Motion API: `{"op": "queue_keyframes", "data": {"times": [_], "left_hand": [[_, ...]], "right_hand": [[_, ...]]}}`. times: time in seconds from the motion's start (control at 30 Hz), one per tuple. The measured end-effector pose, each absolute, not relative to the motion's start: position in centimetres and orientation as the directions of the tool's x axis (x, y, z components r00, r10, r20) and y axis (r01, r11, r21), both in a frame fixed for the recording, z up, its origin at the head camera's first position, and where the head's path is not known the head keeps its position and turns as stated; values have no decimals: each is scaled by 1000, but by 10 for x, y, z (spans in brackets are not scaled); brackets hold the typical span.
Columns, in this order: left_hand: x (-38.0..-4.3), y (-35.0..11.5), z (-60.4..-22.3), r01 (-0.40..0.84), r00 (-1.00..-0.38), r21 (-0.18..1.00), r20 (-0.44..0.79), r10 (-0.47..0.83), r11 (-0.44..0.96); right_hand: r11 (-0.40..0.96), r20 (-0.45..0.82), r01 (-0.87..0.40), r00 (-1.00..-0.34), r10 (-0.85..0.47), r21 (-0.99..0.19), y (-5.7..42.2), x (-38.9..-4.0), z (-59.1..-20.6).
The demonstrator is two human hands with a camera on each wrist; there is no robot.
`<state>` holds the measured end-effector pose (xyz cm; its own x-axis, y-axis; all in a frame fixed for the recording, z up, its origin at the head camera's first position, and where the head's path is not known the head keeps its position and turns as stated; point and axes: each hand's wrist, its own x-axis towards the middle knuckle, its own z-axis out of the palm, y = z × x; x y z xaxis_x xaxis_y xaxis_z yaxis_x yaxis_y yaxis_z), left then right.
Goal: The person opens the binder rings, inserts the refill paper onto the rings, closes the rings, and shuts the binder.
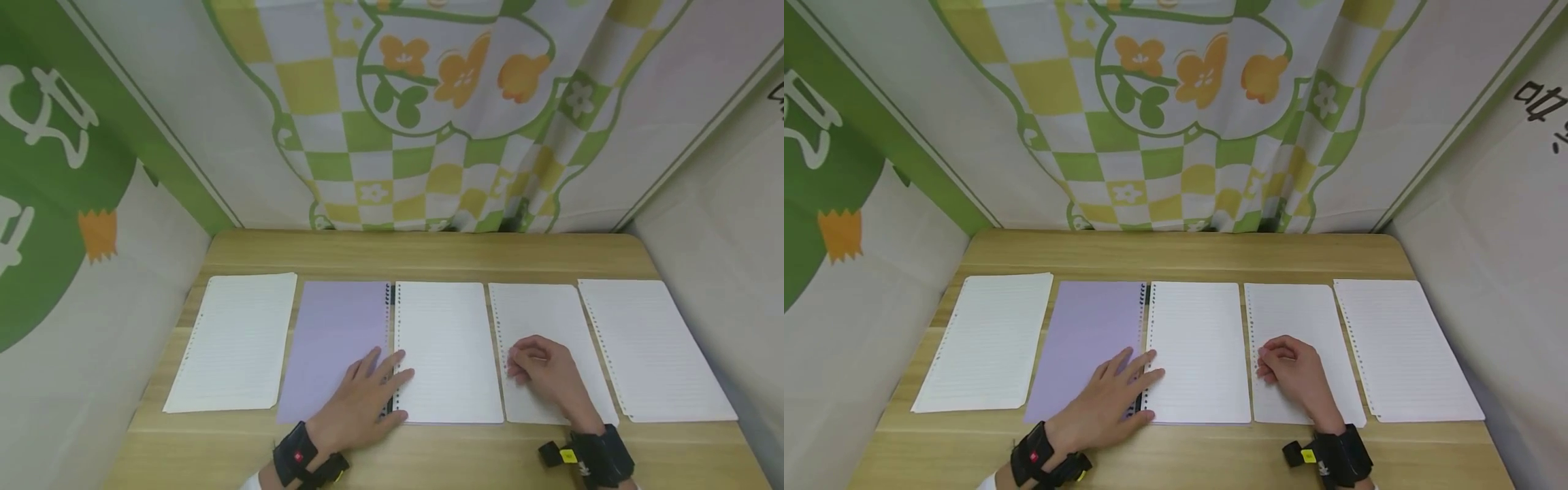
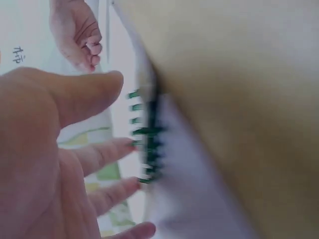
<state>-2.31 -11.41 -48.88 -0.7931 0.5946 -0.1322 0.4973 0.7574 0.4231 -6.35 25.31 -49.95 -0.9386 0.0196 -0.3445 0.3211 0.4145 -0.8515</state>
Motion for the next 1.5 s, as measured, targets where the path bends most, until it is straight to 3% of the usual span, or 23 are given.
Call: {"op": "queue_keyframes", "data": {"times": [0.2,0.43,0.6,0.83,1.17,1.5], "left_hand": [[-43,-74,-473,545,-796,313,-101,597,778],[-53,-14,-475,687,-693,293,-8,721,664],[-44,17,-489,759,-619,231,-30,785,608],[-33,34,-502,804,-574,111,-108,812,584],[-32,38,-504,809,-569,107,-107,815,578],[-33,42,-498,814,-563,106,-96,821,571]], "right_hand": [[562,-234,243,-968,90,-791,288,-61,-492],[691,-76,193,-978,196,-697,316,-53,-489],[674,-142,279,-957,252,-684,325,-49,-487],[583,-250,380,-923,294,-718,330,-46,-486],[481,-335,495,-861,383,-723,335,-48,-479],[461,-337,518,-843,419,-721,344,-50,-475]]}}
